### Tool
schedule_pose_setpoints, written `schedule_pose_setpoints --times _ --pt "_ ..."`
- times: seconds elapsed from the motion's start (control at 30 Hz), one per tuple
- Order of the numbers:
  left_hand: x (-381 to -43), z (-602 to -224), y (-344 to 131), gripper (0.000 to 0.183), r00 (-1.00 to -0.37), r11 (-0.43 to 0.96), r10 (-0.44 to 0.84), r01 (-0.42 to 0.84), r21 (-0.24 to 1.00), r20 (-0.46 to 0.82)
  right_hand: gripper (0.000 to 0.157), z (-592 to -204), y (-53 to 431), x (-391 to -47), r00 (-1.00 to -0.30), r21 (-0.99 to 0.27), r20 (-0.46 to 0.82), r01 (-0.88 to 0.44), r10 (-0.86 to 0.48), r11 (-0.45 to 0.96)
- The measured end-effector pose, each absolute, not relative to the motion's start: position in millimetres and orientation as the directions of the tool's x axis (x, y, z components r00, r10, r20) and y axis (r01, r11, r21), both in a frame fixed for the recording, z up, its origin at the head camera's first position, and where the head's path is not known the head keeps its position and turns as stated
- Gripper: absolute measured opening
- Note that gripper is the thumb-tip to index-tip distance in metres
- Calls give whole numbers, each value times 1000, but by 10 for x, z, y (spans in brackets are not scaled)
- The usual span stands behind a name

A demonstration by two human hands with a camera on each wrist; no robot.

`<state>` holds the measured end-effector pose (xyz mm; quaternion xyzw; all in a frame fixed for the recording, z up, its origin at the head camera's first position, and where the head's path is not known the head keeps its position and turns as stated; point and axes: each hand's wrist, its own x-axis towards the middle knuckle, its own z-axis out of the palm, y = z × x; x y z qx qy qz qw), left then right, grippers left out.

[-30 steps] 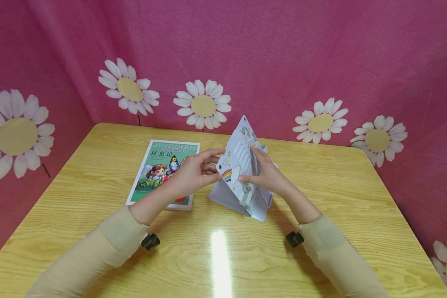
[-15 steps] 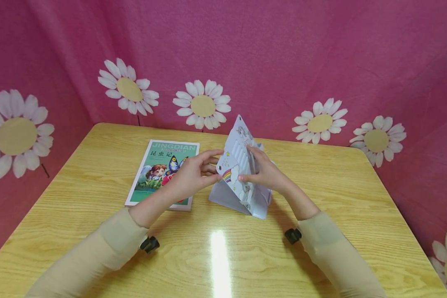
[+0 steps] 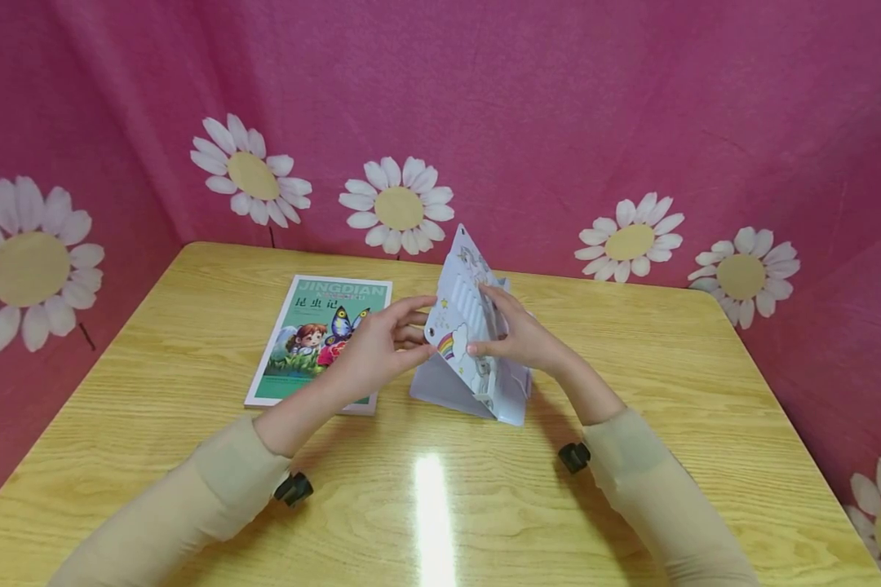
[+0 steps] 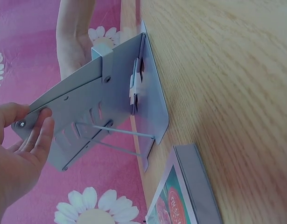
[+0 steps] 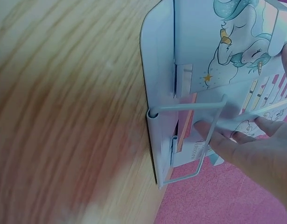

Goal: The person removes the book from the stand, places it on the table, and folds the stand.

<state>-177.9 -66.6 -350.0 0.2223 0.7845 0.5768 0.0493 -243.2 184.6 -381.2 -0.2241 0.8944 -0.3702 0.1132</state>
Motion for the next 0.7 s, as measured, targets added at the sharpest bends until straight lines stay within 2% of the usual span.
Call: schedule_pose_setpoints --times 0.7 --pt "-1668 -3488 -609 62 -920 233 327 302 924 218 104 -3808 1815 -2510 -835 -794 -69 -285 -546 536"
